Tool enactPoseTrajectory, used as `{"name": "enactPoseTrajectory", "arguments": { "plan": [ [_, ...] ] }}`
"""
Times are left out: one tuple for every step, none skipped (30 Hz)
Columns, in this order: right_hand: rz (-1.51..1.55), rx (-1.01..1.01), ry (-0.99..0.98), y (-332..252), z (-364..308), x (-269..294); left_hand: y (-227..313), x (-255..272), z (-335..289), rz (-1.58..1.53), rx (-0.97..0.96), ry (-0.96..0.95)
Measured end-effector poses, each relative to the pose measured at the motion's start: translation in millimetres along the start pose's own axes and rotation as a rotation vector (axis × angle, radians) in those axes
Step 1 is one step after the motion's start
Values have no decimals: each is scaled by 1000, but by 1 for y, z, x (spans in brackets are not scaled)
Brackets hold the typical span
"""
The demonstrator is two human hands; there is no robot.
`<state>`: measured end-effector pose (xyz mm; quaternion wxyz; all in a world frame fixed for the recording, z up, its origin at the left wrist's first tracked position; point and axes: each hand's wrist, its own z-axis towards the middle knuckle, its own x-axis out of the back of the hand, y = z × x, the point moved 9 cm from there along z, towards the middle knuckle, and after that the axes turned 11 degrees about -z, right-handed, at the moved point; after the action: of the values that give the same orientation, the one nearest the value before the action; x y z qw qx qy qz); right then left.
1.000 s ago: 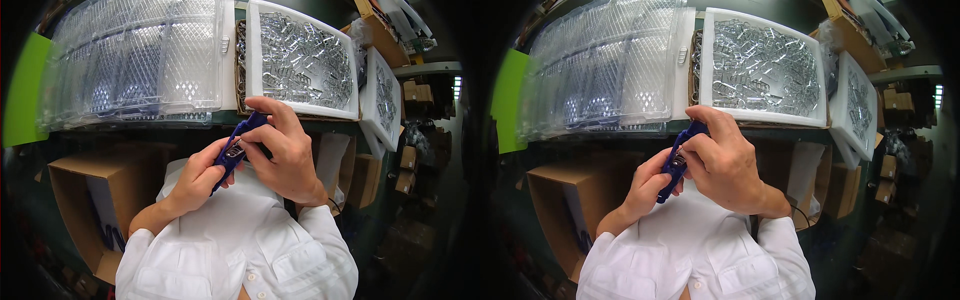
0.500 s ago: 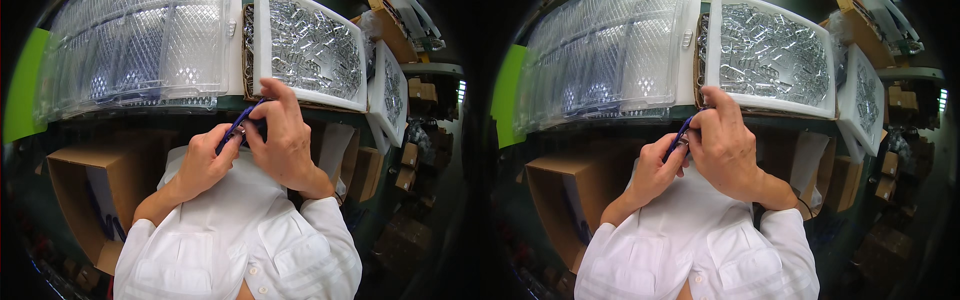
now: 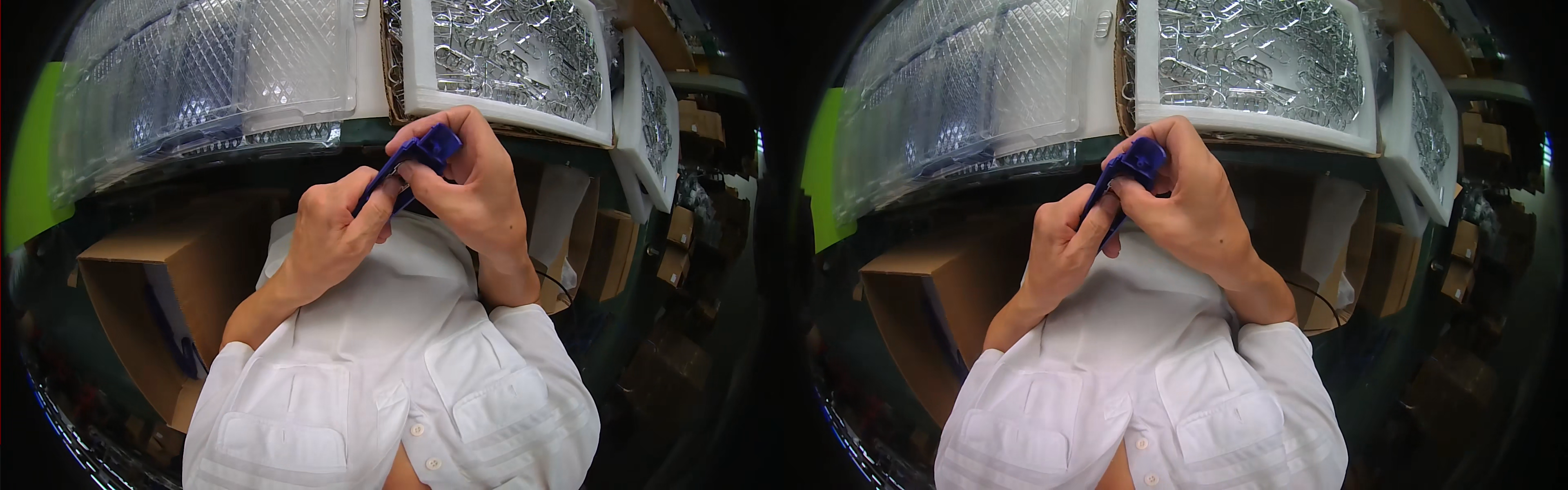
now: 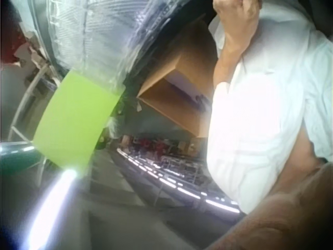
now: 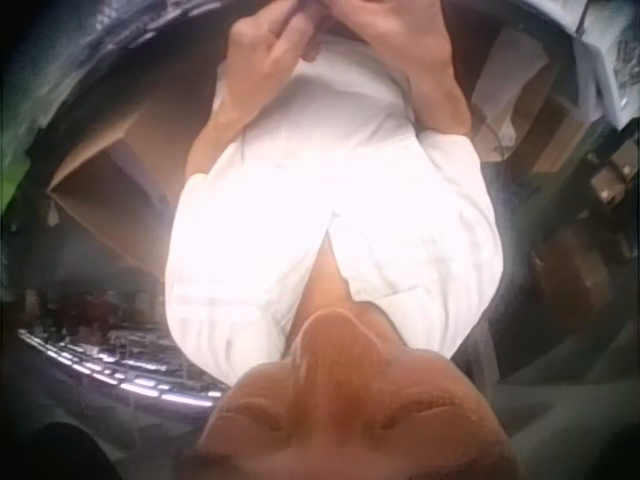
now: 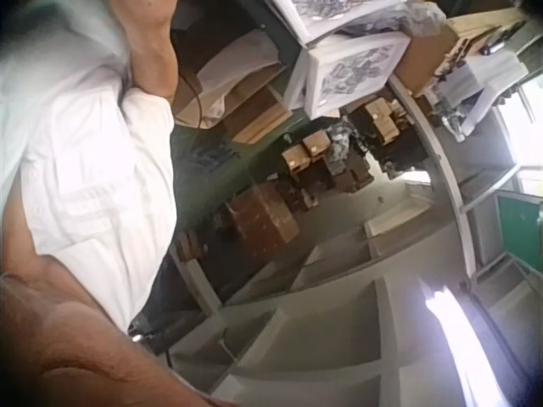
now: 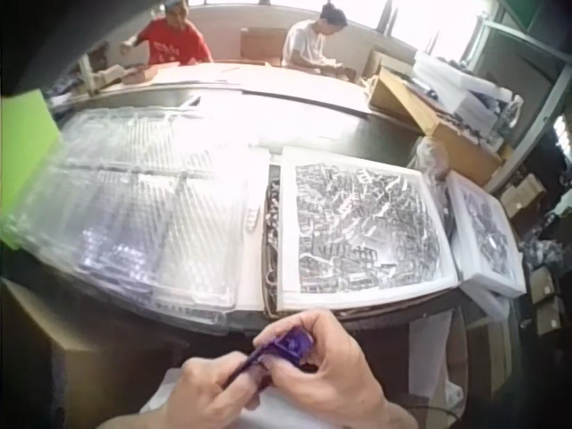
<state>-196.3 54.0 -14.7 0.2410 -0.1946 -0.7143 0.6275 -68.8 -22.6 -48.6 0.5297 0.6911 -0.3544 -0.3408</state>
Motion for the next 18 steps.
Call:
{"name": "enactPoseTrajectory", "arguments": {
  "plan": [
    [-42, 2, -9, 3, 0, 1, -2, 0, 0, -4, 6, 6],
    [-85, 4, -19, 4, 1, 3, -4, -1, 0, -9, 13, 12],
    [-127, 6, -30, 6, 2, 4, -5, -1, 1, -13, 19, 18],
    [-163, 14, -15, 8, 3, 5, -6, -1, 2, -9, 32, 17],
    [-199, 22, 0, 10, 4, 6, -7, -1, 4, -4, 45, 16],
    [-235, 30, 14, 11, 4, 6, -10, 0, 5, 0, 58, 15],
    [-255, 23, 18, 14, 4, 6, -12, 0, 7, -12, 61, 15],
    [-274, 17, 21, 17, 5, 6, -16, 0, 7, -24, 63, 15],
    [-294, 11, 25, 20, 4, 7, -19, 0, 8, -36, 65, 15],
    [-296, 9, 28, 20, 5, 7, -19, 0, 9, -29, 67, 19],
    [-298, 7, 31, 21, 5, 8, -19, -1, 9, -21, 68, 23],
    [-300, 5, 35, 22, 5, 8, -18, 0, 10, -14, 69, 27],
    [-268, -1, 32, 23, 5, 9, -16, -1, 11, 18, 76, 19],
    [-236, -7, 29, 25, 4, 9, -14, -1, 10, 51, 82, 12],
    [-204, -12, 27, 25, 3, 10, -12, -1, 9, 84, 87, 4],
    [-142, -54, 7, 25, 3, 8, -10, 1, 10, 93, 78, 6],
    [-80, -95, -12, 25, 2, 5, -10, 2, 10, 102, 69, 9],
    [-18, -137, -31, 25, 1, 1, -9, 2, 10, 111, 60, 11]
  ]
}}
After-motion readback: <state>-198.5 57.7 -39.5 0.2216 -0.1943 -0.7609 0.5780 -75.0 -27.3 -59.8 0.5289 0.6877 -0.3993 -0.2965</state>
